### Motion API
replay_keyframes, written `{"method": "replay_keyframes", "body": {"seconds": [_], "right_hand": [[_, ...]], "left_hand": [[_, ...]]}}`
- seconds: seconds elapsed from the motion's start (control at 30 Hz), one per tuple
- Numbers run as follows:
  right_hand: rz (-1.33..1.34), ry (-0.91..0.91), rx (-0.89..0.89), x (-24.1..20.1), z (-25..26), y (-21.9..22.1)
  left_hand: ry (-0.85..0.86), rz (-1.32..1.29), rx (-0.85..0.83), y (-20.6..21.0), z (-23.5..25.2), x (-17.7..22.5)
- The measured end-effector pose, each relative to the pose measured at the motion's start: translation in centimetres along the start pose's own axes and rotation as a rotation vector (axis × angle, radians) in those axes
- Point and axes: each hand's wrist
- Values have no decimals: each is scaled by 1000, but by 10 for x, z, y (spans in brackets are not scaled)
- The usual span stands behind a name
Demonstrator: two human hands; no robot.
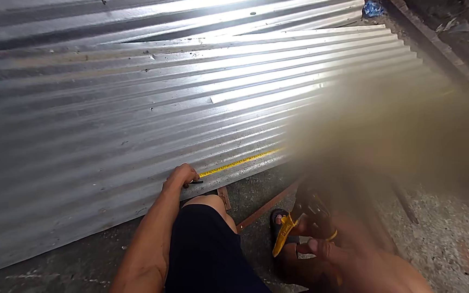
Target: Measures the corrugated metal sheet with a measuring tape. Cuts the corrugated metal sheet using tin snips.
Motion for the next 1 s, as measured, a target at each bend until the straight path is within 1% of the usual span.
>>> {"method": "replay_keyframes", "body": {"seconds": [0.13,0.2,0.4,0.43,0.5,0.57,0.6,0.63,0.7,0.73,0.8,0.83,0.9,0.97,1.0], "right_hand": [[187,131,26,2,-1,5],[235,180,65,2,-1,8],[345,207,119,6,2,6],[362,202,106,7,1,4],[413,155,16,4,1,-3],[476,101,-70,-10,-1,-8],[489,76,-81,-21,-1,-11],[478,50,-92,-34,-2,-15],[368,-10,-94,-56,0,-30],[283,-25,-43,-63,1,-38],[92,-3,70,-68,-2,-55],[-2,36,122,-62,-6,-67],[-122,155,241,-26,-21,-92],[-148,323,360,18,-29,-107],[-113,403,410,47,-34,-110]], "left_hand": [[-12,-11,-7,2,2,0],[-21,-21,11,5,7,-3],[-23,-25,30,6,8,-1],[-26,-33,32,7,6,-1],[-20,-49,46,7,8,-5],[0,-49,24,5,10,-8],[6,-41,26,5,12,-8],[12,-32,24,6,12,-8],[18,-22,24,5,13,-9],[17,-13,25,4,14,-10],[32,10,16,4,17,-14],[40,13,19,5,18,-17],[67,12,33,8,19,-21],[71,16,0,5,20,-17],[67,26,-19,4,19,-17]]}}
Point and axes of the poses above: each hand's wrist, its own z-axis towards the middle knuckle, its own y-axis out of the palm, x = y × z, and after that the axes turned 7 degrees about -y, right-handed
